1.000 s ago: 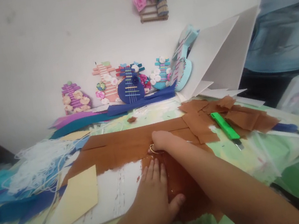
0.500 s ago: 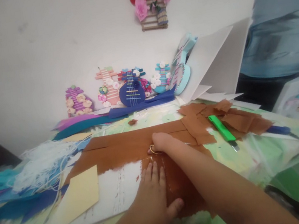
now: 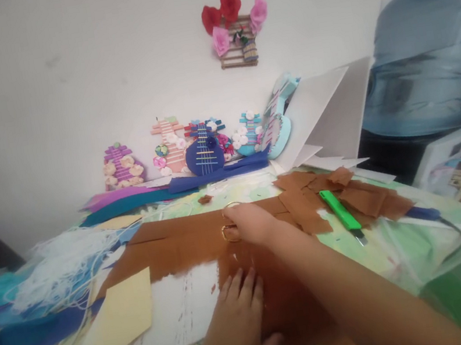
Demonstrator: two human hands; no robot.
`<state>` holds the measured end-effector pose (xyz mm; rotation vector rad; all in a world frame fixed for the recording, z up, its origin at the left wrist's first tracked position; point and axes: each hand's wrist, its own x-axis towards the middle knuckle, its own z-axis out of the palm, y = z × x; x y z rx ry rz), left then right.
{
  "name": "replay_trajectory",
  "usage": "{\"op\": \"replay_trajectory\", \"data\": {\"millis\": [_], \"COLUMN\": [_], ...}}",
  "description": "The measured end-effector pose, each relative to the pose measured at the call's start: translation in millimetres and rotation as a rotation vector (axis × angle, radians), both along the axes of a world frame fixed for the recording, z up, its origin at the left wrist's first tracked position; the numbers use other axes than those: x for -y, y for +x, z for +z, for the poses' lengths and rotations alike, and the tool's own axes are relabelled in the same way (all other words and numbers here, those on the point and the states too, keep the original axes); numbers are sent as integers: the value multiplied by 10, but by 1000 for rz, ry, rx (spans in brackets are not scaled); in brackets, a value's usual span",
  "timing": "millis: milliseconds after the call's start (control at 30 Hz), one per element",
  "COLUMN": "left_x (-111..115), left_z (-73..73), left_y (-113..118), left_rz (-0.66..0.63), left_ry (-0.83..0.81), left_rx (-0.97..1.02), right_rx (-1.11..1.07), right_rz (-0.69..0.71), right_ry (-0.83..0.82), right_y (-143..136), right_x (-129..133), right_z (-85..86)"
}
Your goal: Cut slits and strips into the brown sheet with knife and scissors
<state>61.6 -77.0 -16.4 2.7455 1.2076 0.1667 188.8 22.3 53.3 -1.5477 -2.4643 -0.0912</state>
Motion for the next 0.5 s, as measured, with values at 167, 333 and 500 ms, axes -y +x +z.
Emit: {"op": "replay_trajectory", "data": {"millis": [167,333,500], "left_x": [-26,-8,-1], "left_z": [-45,-13,13], "left_y": [-13,-39,-42], "left_rz": [-35,-50,-41], "left_ry": [-16,-4,-40], "left_rx": [-12,8,32], "right_rx": [12,6,-19], "right_rz": [272,308,201], "right_ry": [114,16,-76], "right_y": [41,202,315], "right_x": [254,459,478], "right_z": [-56,-242,-197]}}
